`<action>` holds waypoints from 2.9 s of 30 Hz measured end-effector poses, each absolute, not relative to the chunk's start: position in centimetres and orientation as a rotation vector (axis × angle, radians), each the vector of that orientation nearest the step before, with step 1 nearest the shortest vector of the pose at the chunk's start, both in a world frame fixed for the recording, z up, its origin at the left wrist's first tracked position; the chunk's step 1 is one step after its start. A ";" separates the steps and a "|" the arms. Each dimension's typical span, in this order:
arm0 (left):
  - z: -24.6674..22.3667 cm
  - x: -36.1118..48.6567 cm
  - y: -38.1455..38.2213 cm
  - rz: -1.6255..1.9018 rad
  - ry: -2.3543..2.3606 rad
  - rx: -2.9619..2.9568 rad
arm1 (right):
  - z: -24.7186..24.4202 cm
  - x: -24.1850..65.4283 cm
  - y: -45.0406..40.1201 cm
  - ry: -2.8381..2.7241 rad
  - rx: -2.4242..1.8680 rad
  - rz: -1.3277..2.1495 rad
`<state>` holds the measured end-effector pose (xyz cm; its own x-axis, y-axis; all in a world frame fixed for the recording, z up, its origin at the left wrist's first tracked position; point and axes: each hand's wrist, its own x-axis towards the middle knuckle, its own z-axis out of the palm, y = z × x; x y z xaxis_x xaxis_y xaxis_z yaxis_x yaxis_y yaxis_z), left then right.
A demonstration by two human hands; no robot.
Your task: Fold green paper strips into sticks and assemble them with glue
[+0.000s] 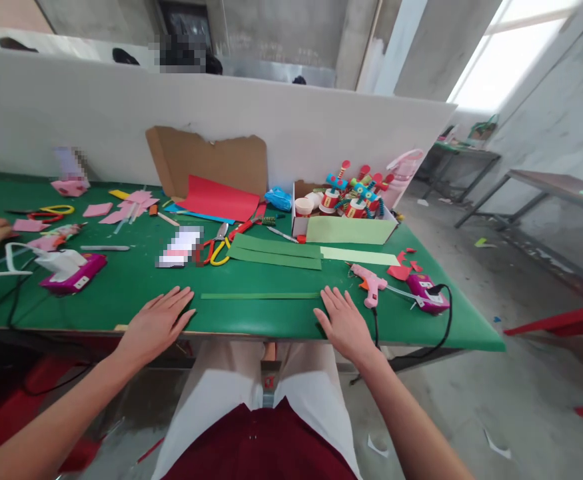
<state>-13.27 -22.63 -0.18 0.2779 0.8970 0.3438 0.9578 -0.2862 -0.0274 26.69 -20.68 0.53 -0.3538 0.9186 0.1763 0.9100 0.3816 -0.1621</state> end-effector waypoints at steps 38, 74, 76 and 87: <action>6.0 0.2 4.3 0.726 -1.850 -2.710 | 1.8 16.4 -8.6 -2.271 -1.101 0.371; 12.0 16.7 5.6 -0.019 -1.125 -3.068 | 0.9 15.2 -8.9 -2.440 -1.073 0.537; 11.4 18.9 6.2 -0.006 -1.158 -3.061 | 1.0 15.1 -8.9 -2.460 -1.094 0.541; 10.5 22.6 6.8 0.156 -1.254 -2.911 | 0.6 14.6 -8.6 -2.457 -1.133 0.471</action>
<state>22.60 6.81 10.53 0.6829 0.7233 -0.1025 0.7264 -0.6873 -0.0099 14.62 -8.55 0.56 -0.5958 0.7756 0.2088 0.6434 0.6164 -0.4539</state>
